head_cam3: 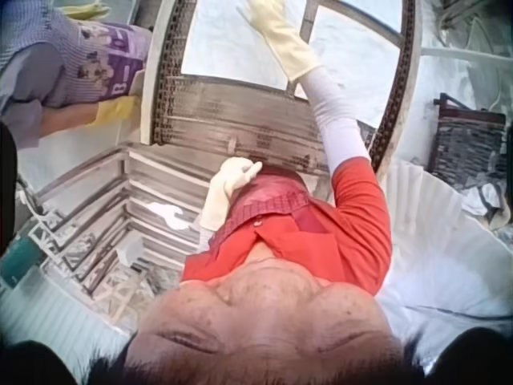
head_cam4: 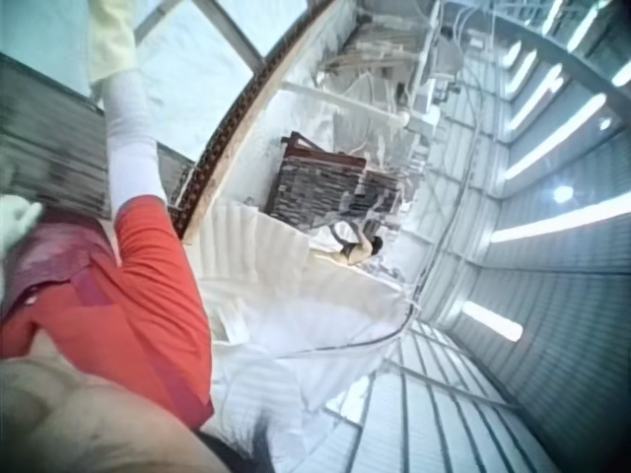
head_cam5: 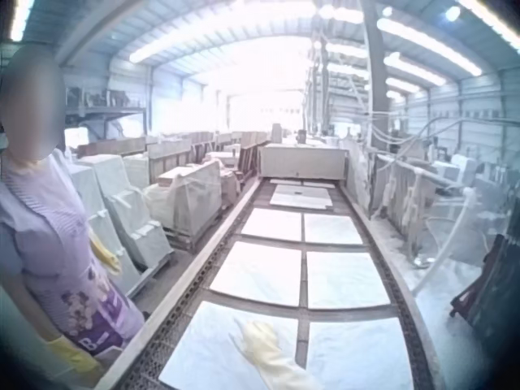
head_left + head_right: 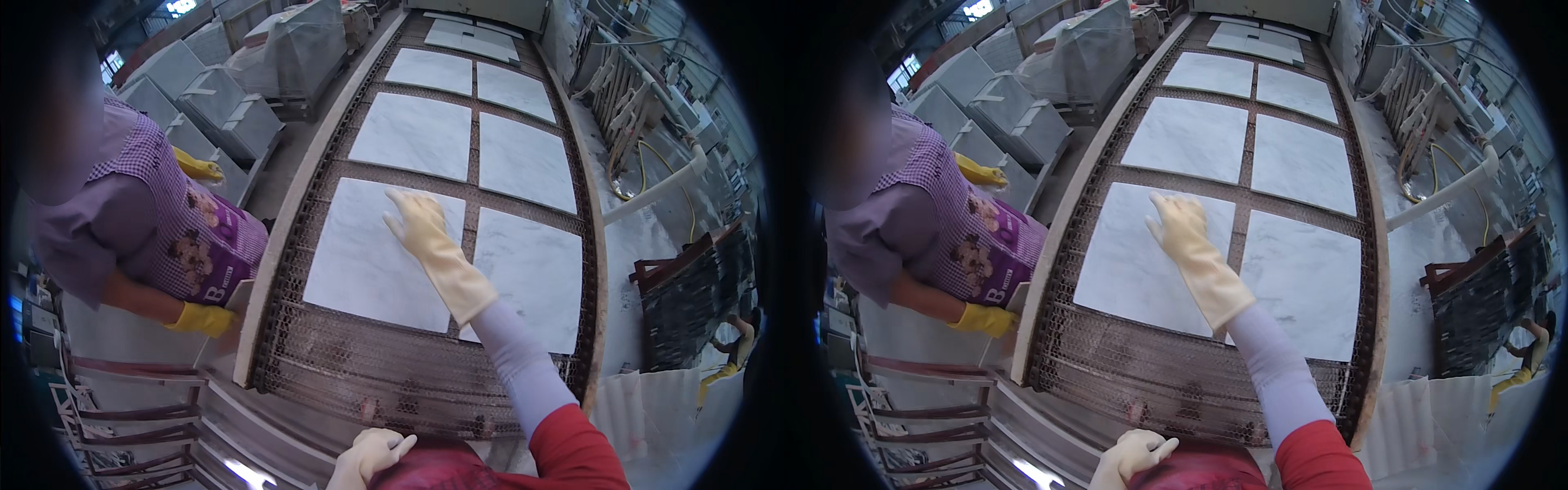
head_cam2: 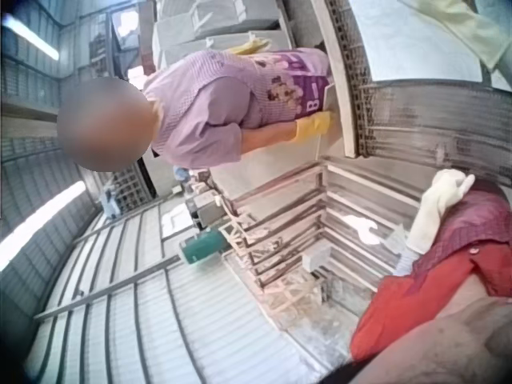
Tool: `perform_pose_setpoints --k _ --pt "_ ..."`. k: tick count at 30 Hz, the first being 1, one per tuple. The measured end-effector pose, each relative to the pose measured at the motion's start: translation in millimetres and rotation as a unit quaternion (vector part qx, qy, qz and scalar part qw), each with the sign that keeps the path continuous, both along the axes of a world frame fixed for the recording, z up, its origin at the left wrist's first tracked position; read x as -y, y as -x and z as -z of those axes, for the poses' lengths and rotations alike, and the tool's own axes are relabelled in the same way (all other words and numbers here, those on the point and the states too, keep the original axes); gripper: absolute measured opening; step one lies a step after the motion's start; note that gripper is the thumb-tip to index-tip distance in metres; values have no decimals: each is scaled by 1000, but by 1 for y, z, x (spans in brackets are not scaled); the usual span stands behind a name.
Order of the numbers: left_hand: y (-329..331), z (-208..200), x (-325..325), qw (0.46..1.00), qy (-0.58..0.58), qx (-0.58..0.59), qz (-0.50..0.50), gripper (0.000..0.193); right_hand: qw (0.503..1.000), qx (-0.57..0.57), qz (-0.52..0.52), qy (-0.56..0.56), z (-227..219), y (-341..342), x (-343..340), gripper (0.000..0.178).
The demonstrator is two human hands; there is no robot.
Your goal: The person repeatedly picks up white rectangular tiles from a nearby rack and places them onto a moving conveyor belt in a factory setting. They handle the tiles one at a time, positioning them on the belt while another worker stands nearby.
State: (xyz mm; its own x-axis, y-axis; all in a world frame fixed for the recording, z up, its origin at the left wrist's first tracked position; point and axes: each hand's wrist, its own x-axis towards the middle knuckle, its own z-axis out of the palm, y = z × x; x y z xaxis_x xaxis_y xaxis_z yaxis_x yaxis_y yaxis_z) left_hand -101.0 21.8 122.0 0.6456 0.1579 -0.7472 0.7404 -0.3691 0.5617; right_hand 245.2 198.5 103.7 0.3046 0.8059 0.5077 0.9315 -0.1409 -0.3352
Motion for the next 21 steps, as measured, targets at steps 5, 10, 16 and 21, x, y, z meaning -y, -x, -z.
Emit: perform_pose_setpoints --k 5,10,16,21 --pt "33 5 9 988 -63 82 -118 43 968 -4 81 236 9 -23 -63 51" --pt "52 14 18 978 -30 55 -197 46 971 38 110 210 37 -24 -66 55" --pt "56 24 20 971 -27 115 -206 48 972 -17 89 216 25 -23 -63 56" --pt "52 21 13 978 -25 80 -190 51 971 -11 85 225 24 -24 -64 58"
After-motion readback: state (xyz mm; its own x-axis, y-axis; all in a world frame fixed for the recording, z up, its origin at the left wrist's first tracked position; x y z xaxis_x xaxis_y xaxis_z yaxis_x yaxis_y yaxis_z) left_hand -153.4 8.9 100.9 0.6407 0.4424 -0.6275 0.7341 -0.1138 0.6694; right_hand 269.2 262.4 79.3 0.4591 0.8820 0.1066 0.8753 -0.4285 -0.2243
